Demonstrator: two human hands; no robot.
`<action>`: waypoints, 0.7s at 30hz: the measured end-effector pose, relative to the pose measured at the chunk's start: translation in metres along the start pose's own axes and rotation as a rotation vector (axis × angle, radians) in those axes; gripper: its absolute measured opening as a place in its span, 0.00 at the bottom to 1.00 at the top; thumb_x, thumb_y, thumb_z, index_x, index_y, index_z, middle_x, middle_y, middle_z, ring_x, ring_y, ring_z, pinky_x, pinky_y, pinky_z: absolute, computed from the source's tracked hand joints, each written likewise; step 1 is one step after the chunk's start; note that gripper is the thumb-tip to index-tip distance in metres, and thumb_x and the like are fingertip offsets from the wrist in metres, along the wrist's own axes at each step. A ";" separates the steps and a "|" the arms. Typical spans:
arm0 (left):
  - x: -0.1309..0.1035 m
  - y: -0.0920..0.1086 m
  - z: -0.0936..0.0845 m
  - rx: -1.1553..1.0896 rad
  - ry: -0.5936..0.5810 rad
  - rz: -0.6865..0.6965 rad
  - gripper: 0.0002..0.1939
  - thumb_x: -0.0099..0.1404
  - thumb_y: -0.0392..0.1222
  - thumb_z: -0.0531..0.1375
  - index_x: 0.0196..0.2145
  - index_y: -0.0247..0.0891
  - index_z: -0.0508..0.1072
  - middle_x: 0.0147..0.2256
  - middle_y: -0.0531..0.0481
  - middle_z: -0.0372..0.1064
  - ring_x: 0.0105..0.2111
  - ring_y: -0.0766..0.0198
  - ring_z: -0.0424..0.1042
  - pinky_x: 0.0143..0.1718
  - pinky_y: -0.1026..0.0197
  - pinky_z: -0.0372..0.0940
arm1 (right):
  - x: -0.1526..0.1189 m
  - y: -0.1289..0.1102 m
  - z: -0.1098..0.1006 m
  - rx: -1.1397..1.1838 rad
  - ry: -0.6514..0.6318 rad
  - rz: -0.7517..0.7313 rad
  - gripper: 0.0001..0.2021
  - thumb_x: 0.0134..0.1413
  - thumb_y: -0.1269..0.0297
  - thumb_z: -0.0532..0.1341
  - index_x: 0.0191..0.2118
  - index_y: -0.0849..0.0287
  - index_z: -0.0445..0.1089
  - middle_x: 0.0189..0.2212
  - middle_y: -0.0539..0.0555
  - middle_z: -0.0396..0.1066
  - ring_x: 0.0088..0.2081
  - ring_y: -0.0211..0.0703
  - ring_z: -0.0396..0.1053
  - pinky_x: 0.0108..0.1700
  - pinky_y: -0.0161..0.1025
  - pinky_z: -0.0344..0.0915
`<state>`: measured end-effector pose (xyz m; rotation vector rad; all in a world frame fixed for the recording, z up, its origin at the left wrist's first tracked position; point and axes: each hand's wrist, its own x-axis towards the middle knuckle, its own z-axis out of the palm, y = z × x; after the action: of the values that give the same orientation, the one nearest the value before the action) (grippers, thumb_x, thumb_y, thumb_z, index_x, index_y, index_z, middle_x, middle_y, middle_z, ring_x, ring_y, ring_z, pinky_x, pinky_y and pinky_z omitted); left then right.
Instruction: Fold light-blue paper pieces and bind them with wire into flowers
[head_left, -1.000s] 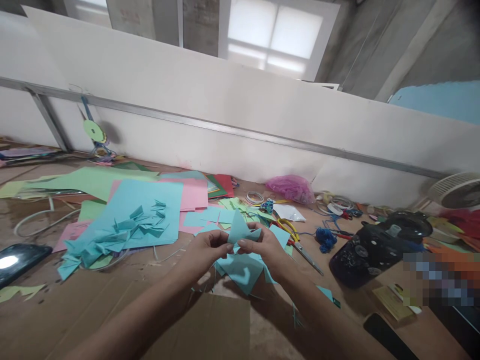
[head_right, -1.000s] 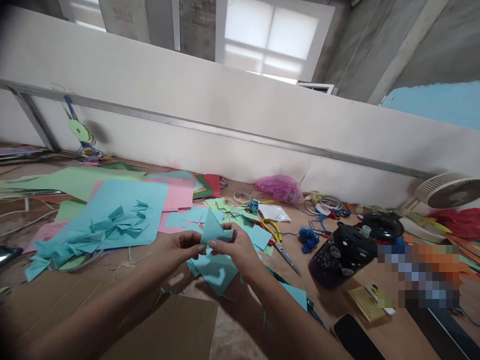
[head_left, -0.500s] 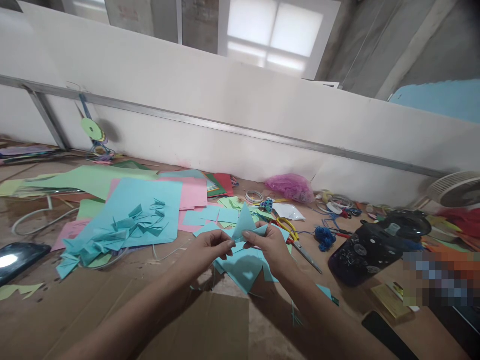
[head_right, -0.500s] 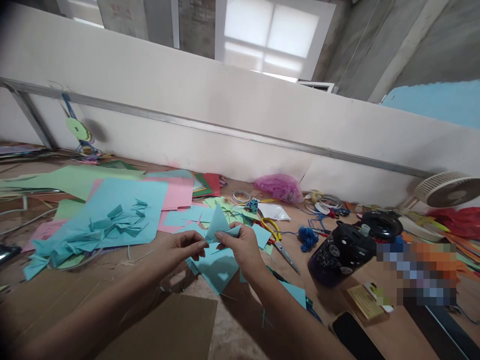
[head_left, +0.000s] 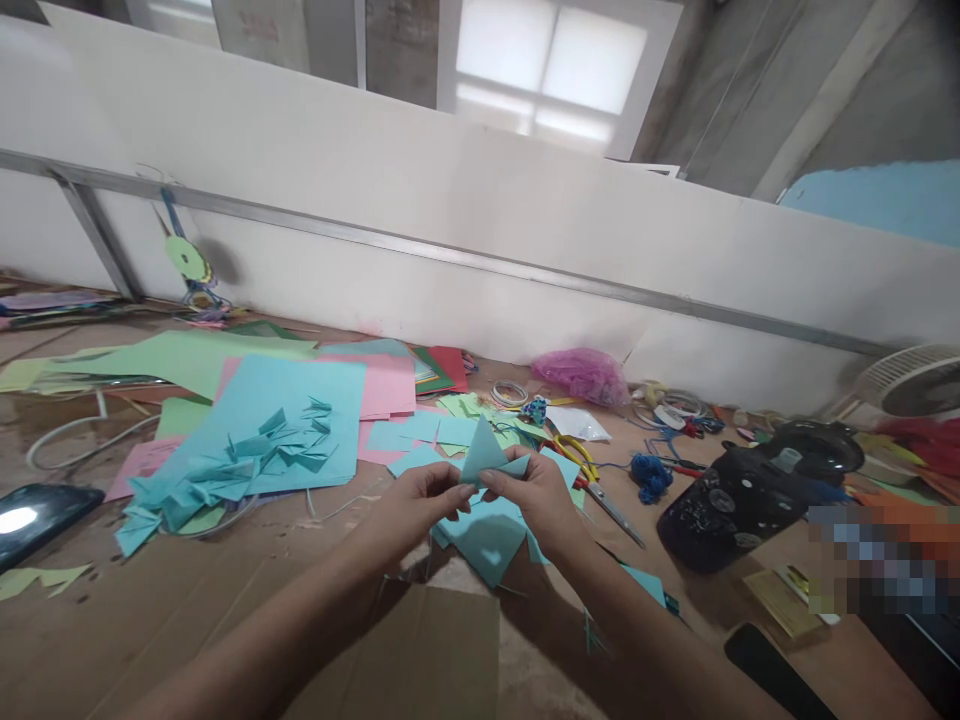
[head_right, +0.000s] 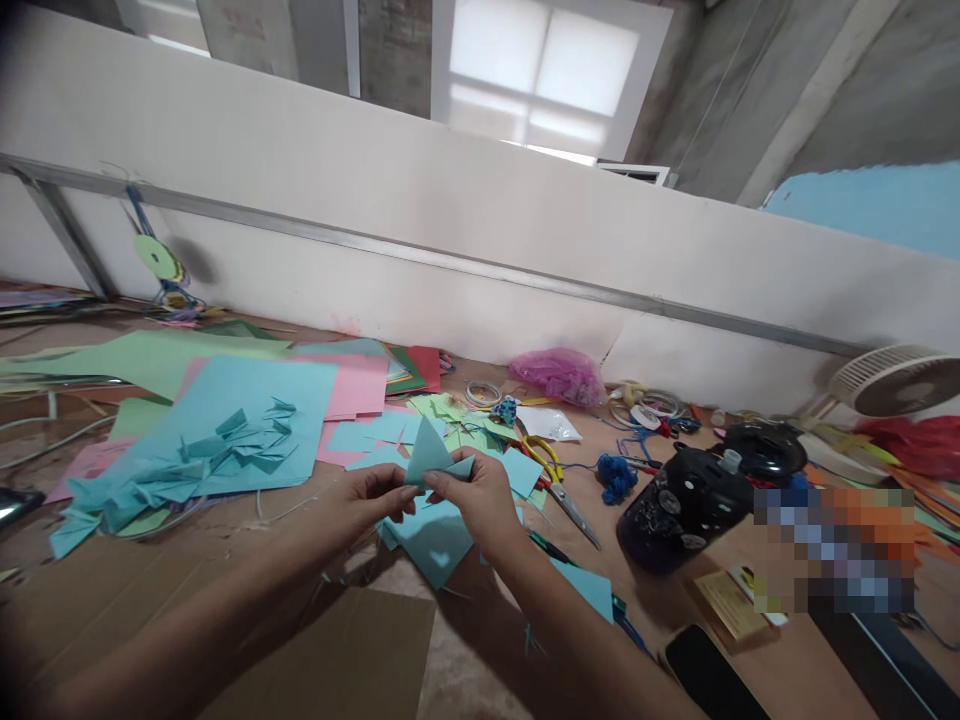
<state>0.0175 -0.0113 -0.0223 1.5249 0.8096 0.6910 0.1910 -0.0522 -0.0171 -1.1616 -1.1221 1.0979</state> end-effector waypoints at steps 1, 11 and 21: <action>0.001 -0.002 0.000 0.000 0.010 0.002 0.16 0.56 0.54 0.62 0.26 0.37 0.71 0.25 0.52 0.70 0.27 0.63 0.67 0.31 0.62 0.61 | 0.000 0.000 0.001 -0.011 -0.014 -0.007 0.14 0.39 0.58 0.71 0.26 0.60 0.68 0.19 0.48 0.70 0.25 0.40 0.70 0.32 0.37 0.65; 0.004 -0.005 -0.002 0.008 0.158 -0.023 0.14 0.56 0.52 0.61 0.24 0.37 0.70 0.22 0.52 0.69 0.24 0.64 0.65 0.29 0.61 0.59 | 0.003 0.001 -0.004 0.002 0.041 -0.109 0.16 0.40 0.62 0.71 0.38 0.56 0.70 0.29 0.47 0.71 0.29 0.38 0.70 0.32 0.35 0.65; 0.002 0.000 -0.001 -0.008 0.163 -0.039 0.14 0.55 0.51 0.62 0.24 0.37 0.70 0.22 0.52 0.69 0.24 0.64 0.65 0.29 0.61 0.58 | 0.002 -0.005 -0.003 0.017 0.020 0.003 0.13 0.37 0.60 0.72 0.25 0.59 0.68 0.23 0.50 0.74 0.30 0.42 0.71 0.32 0.36 0.63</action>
<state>0.0175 -0.0094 -0.0222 1.4549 0.9557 0.7959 0.1943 -0.0507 -0.0118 -1.1589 -1.0933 1.0938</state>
